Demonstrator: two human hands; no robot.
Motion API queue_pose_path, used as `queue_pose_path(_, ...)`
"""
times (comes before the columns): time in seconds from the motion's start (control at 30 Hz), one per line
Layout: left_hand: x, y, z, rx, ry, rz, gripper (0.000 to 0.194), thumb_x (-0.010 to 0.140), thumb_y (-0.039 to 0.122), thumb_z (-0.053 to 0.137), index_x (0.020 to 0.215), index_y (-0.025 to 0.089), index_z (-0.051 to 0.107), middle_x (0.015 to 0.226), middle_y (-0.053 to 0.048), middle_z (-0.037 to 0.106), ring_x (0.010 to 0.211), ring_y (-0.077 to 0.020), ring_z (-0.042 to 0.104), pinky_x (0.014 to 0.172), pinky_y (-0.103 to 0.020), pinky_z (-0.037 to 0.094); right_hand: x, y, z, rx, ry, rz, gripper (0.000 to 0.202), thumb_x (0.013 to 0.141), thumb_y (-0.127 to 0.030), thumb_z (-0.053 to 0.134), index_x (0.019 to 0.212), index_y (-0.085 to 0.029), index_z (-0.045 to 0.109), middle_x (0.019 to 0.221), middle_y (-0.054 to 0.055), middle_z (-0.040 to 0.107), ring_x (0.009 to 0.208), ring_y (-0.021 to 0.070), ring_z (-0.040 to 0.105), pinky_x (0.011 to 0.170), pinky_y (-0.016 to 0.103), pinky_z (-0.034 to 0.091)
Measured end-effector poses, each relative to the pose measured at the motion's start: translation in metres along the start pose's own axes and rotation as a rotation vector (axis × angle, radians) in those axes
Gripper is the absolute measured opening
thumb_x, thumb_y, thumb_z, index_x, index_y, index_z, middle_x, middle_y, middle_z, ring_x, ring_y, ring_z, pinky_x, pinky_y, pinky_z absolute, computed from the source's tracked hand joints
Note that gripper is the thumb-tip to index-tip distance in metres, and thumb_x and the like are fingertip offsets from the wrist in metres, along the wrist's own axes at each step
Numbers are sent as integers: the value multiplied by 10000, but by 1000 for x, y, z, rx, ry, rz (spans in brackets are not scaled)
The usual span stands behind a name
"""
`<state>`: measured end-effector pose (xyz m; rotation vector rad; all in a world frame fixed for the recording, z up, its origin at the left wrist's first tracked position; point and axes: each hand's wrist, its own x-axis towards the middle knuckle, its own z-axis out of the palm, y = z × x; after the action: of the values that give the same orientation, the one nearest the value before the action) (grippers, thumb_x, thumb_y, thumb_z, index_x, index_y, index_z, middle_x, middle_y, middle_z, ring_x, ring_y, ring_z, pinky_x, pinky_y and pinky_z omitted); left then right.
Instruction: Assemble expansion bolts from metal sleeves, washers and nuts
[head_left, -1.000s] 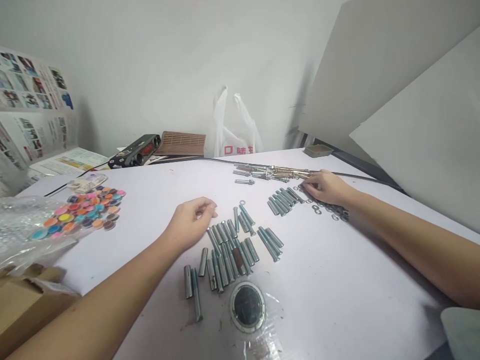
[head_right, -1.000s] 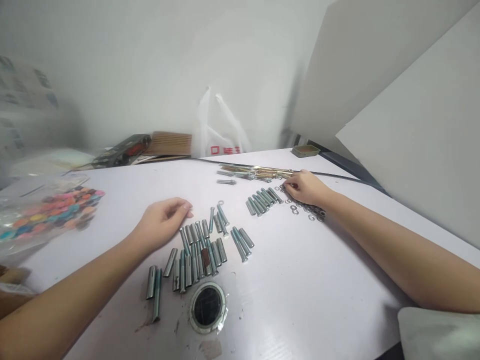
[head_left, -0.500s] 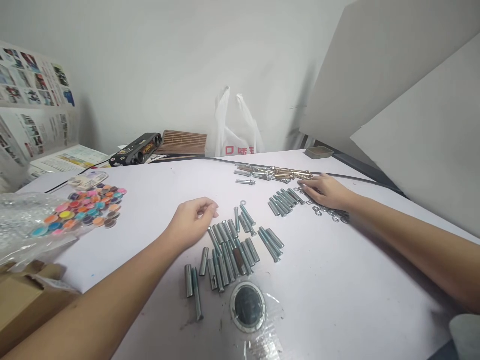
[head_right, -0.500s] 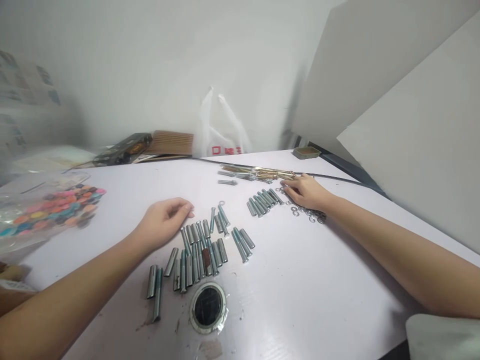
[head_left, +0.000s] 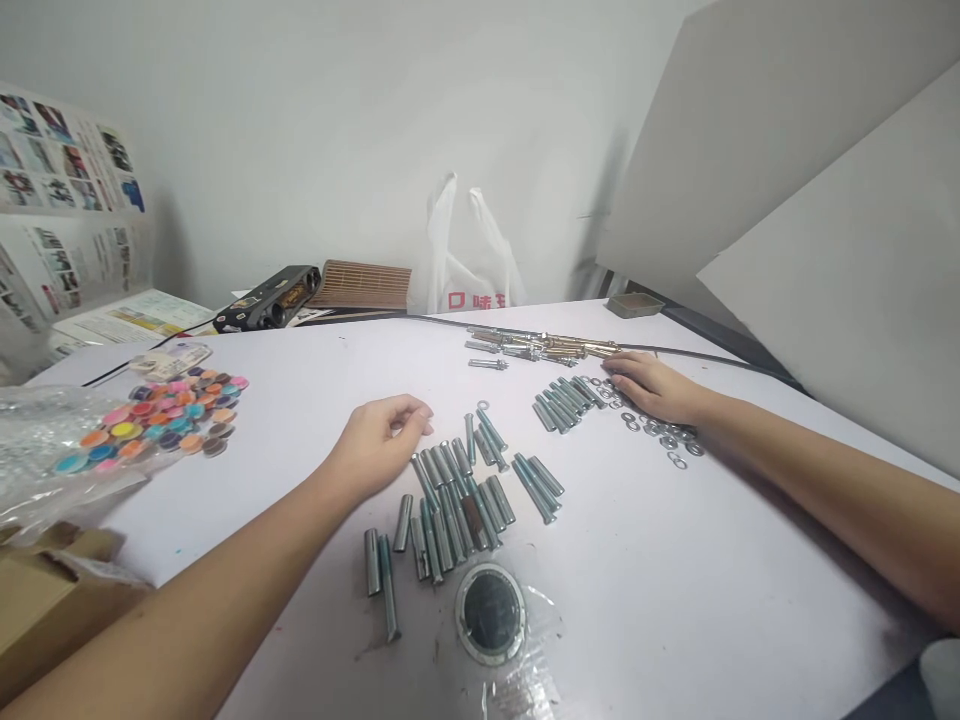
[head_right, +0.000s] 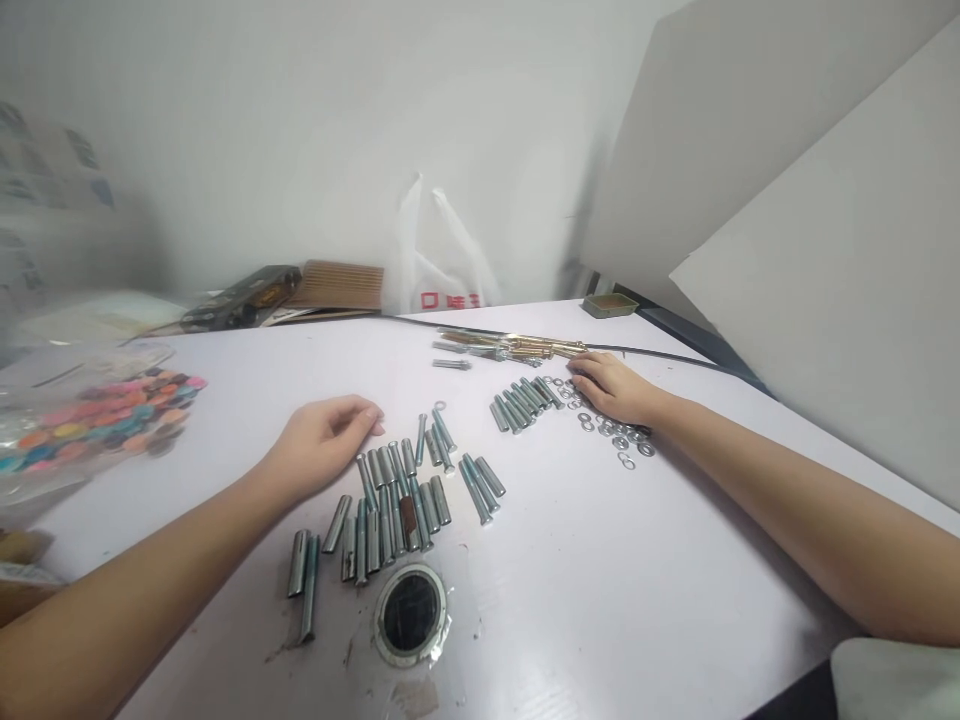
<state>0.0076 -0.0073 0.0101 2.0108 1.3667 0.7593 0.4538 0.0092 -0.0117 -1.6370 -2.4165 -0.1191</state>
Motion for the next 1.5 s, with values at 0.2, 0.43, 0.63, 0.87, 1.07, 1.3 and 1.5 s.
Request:
queue_pose_path(0.2, 2, -2, 2, -4, 8, -8, 263, 883, 399, 519, 846, 210, 698, 855, -13, 747, 862, -197, 665, 841, -300, 483, -20, -12, -6, 125, -56, 17, 468, 971, -449, 327, 1276, -193, 572, 1320, 119, 587, 1242, 306, 524, 1062, 471, 414)
queue_pose_path(0.43, 0, -3, 1, 23, 9, 6, 279, 884, 415, 512, 844, 213, 701, 849, -10, 748, 856, -203, 665, 826, -303, 480, -25, -26, -22, 347, -17, 201, 426, 971, -508, 347, 1231, -279, 594, 1302, 43, 619, 1232, 281, 541, 1060, 459, 424)
queue_pose_path(0.63, 0, -2, 0, 33, 3, 15, 299, 884, 427, 505, 843, 208, 704, 867, -26, 752, 864, -216, 669, 833, -317, 486, 2, -27, -10, 408, -122, 81, 486, 959, -538, 383, 1308, -270, 590, 1436, 19, 526, 1334, 273, 463, 1149, 452, 345)
queue_pose_path(0.87, 1, -4, 2, 31, 23, 32, 295, 878, 421, 511, 850, 209, 714, 863, -33, 756, 856, -217, 671, 846, -318, 496, -19, -31, -11, 437, -179, -11, 495, 977, -480, 382, 1438, -320, 468, 1517, -48, 394, 1403, 269, 357, 1199, 474, 256)
queue_pose_path(1.07, 0, -1, 1, 37, 9, 32, 299, 885, 419, 503, 840, 212, 715, 867, -30, 753, 858, -213, 667, 857, -323, 490, -44, -40, -18, 446, -204, 29, 451, 975, -415, 424, 1407, -318, 510, 1486, -28, 438, 1380, 275, 396, 1187, 490, 294)
queue_pose_path(1.3, 1, -1, 1, 36, 11, 49, 301, 876, 418, 499, 842, 212, 715, 856, -34, 751, 848, -214, 667, 846, -329, 492, -62, -60, -15, 377, -137, 49, 457, 964, -401, 447, 1404, -300, 517, 1479, -14, 453, 1370, 282, 407, 1164, 494, 340)
queue_pose_path(1.5, 1, -3, 2, 64, 12, 56, 312, 877, 423, 491, 854, 213, 719, 864, -33, 755, 845, -215, 667, 839, -321, 495, -73, -97, -15, 365, -16, 225, 353, 945, -405, 473, 1204, -286, 681, 1306, -11, 623, 1273, 295, 526, 1117, 515, 424)
